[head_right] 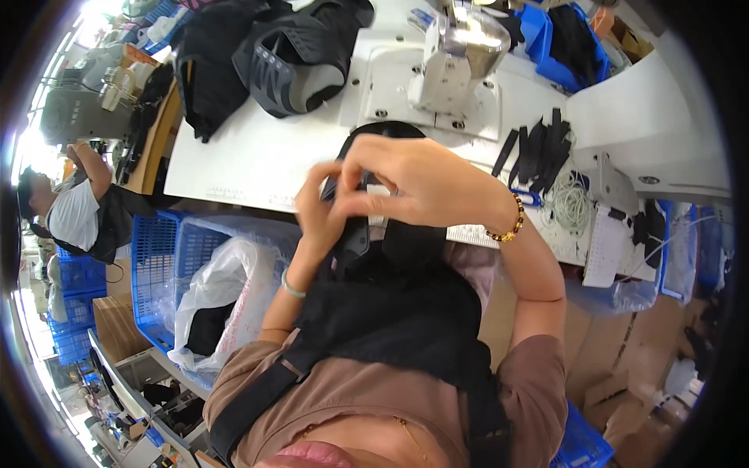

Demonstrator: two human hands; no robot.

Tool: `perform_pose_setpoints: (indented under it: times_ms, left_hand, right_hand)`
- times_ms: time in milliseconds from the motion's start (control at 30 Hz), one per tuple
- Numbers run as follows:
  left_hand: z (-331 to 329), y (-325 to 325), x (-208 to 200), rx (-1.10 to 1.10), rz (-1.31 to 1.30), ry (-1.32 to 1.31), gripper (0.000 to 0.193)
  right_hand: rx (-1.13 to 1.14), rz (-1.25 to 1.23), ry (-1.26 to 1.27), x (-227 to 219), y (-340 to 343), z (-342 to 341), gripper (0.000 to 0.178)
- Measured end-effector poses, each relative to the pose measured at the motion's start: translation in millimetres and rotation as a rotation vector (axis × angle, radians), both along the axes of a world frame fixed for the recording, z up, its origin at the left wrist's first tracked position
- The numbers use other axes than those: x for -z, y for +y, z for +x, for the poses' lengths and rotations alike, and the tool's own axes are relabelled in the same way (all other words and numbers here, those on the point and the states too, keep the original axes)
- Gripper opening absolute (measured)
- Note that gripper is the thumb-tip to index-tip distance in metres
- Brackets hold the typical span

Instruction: Stitching components of a black shoe using a industrial sewing machine.

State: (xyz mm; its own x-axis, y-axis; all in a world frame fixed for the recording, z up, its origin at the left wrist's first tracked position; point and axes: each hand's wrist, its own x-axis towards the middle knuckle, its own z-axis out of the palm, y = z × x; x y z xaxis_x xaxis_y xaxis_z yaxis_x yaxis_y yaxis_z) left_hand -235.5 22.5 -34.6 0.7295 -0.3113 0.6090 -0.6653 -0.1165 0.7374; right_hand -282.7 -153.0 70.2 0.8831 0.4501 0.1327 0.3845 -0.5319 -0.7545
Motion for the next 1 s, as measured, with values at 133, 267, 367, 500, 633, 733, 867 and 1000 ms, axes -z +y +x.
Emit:
perform_pose_setpoints:
  times_ms: [133, 267, 367, 500, 633, 733, 867, 1000]
  left_hand:
    - [22, -22, 19, 0.031, 0.232, -0.055, 0.009]
    - [30, -24, 15, 0.069, 0.270, 0.002, 0.006]
    - [31, -18, 13, 0.154, 0.201, 0.264, 0.006]
    - [31, 3, 5, 0.080, -0.381, 0.618, 0.030]
    - [19, 55, -2, -0.049, -0.544, 0.693, 0.059]
    - [5, 62, 7, 0.434, -0.570, 0.905, 0.060]
    - [-14, 31, -18, 0.473, -0.853, 0.796, 0.039]
    - [-13, 22, -41, 0.557, -0.819, 0.716, 0.023]
  right_hand:
    - [-0.017, -0.251, -0.118, 59, -17, -24, 0.037]
    - [0.146, -0.332, -0.165, 77, -11, -37, 0.039]
    - [0.005, -0.324, -0.037, 74, -8, -36, 0.041]
    - [0.041, 0.102, 0.069, 63, -26, -11, 0.028]
    - [0.126, 0.594, 0.195, 53, -45, 12, 0.020]
    - [0.130, 0.764, 0.296, 49, -43, 28, 0.019]
    - [0.235, 0.836, 0.374, 46, -27, 37, 0.022]
    - [0.305, 0.601, 0.337, 42, -27, 44, 0.025]
